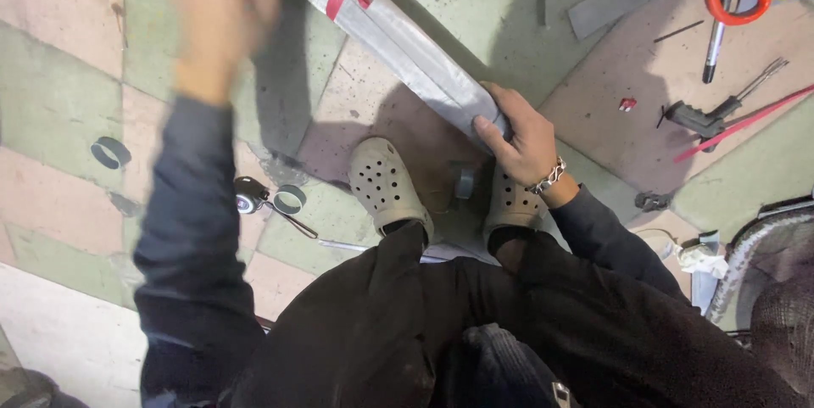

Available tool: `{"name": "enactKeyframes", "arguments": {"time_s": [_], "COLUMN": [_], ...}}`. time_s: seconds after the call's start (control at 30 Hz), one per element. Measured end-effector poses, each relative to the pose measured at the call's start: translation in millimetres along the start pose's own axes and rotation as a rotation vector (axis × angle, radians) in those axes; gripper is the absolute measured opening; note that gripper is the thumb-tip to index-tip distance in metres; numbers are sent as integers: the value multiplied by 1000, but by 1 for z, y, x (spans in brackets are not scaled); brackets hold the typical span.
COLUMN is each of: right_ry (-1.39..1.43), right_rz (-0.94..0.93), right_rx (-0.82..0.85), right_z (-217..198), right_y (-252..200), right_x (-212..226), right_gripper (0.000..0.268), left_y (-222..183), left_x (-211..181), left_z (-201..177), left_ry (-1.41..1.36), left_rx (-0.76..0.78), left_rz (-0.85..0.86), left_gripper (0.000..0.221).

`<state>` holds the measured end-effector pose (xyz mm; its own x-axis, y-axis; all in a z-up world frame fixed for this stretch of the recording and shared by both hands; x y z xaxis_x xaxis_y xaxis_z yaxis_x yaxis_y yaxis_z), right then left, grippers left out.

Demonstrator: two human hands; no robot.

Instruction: Wrapping a metal pipe with a protective mesh layer and securing it with adhesive tape and string.

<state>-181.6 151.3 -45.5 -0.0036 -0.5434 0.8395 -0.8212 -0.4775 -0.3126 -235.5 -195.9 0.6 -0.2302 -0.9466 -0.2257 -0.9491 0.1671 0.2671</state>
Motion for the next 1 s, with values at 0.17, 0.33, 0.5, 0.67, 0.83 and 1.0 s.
{"name": "enactKeyframes", "arguments": {"time_s": [0.17, 0.33, 0.5, 0.67, 0.83, 1.0], "right_ry": [172, 385, 513, 554, 859, 1135], "right_rz": [99, 212, 180, 188, 274, 445], "right_rx": [32, 82, 352, 460, 504, 532], "right_z": [10, 23, 42, 72, 104, 132], "right_y": [-6, -16, -21, -28, -28, -31], "right_x": [-20, -26, 11, 3, 3, 17], "right_gripper": [48, 43, 64, 72, 58, 59], "left_y": [-46, -121, -142, -167, -158, -125], "left_x": [-144, -182, -186, -176, -170, -167], "left_z": [19, 80, 71, 40, -16, -92], "left_ry": [-430, -1224, -1122, -1109, -862, -490], "left_rx": [147, 364, 477, 398, 283, -235], "left_rz": [-347, -1116, -1239, -1262, -1291, -732], "left_gripper": [22, 67, 96, 76, 40, 7]}}
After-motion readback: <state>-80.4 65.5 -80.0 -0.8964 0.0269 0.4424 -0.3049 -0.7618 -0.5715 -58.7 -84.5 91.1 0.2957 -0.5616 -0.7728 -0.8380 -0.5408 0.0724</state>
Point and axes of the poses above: each hand's wrist, its own y-axis towards the middle knuckle, its own z-axis out of the palm, x = y × z, the point moved 9 cm from there along y, towards the middle knuckle, and after that the axes turned 3 degrees about -x, right-handed, at the moved point
